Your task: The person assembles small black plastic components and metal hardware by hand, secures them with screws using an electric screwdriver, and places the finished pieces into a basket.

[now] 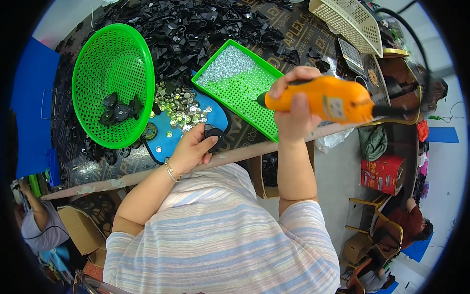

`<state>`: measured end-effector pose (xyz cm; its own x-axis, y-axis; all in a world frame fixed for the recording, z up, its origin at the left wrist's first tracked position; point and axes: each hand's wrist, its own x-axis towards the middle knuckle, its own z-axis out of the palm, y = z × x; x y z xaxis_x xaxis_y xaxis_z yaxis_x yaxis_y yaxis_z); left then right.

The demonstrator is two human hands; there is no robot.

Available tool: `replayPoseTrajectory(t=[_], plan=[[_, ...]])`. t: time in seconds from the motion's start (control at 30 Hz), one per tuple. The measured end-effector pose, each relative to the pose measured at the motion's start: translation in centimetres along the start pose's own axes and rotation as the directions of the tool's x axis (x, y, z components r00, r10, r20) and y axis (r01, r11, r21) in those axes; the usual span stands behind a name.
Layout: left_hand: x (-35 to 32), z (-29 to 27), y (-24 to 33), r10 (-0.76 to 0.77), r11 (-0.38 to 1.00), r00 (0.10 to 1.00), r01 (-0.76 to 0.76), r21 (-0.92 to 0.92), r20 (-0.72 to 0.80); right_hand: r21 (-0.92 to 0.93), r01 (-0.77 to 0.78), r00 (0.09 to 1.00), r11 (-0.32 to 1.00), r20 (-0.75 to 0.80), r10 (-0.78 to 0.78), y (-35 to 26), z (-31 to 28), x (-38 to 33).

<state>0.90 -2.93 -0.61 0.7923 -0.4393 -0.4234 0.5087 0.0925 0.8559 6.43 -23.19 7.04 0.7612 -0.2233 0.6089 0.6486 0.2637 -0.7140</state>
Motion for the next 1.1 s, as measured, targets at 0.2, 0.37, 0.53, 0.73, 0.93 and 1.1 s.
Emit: replayPoseTrajectory(t=[0.2,0.37,0.53,0.73,0.93,1.1], plan=[[0.0,0.0,0.0,0.018,1.0,1.0,-0.018,0.002,0.021,0.152,-0.014,0.979,0.988,0.203,-0.017,-2.4,3.7,-2.7],[-0.1,0.0,0.2,0.019,1.0,1.0,-0.019,0.009,0.022,0.121,-0.095,0.955,0.988,0.292,0.056,-2.3,4.9,-3.7],[-0.1,0.0,0.1,0.036,0.999,0.999,-0.037,0.024,0.019,0.123,-0.101,0.961,0.987,0.268,0.065,-2.2,5.4,-3.8],[-0.1,0.1,0.1,0.032,0.999,0.999,-0.032,0.012,0.016,0.132,-0.103,0.954,0.986,0.294,0.061,-2.1,5.2,-3.7],[-0.1,0.1,-0.1,0.058,0.998,0.998,-0.057,-0.014,0.026,0.115,-0.108,0.937,0.987,0.343,0.062,-1.3,5.3,-3.7],[-0.3,0.1,0.2,0.041,0.999,0.999,-0.041,-0.01,0.001,0.105,-0.124,0.926,0.987,0.37,0.077,-1.2,5.3,-3.6]])
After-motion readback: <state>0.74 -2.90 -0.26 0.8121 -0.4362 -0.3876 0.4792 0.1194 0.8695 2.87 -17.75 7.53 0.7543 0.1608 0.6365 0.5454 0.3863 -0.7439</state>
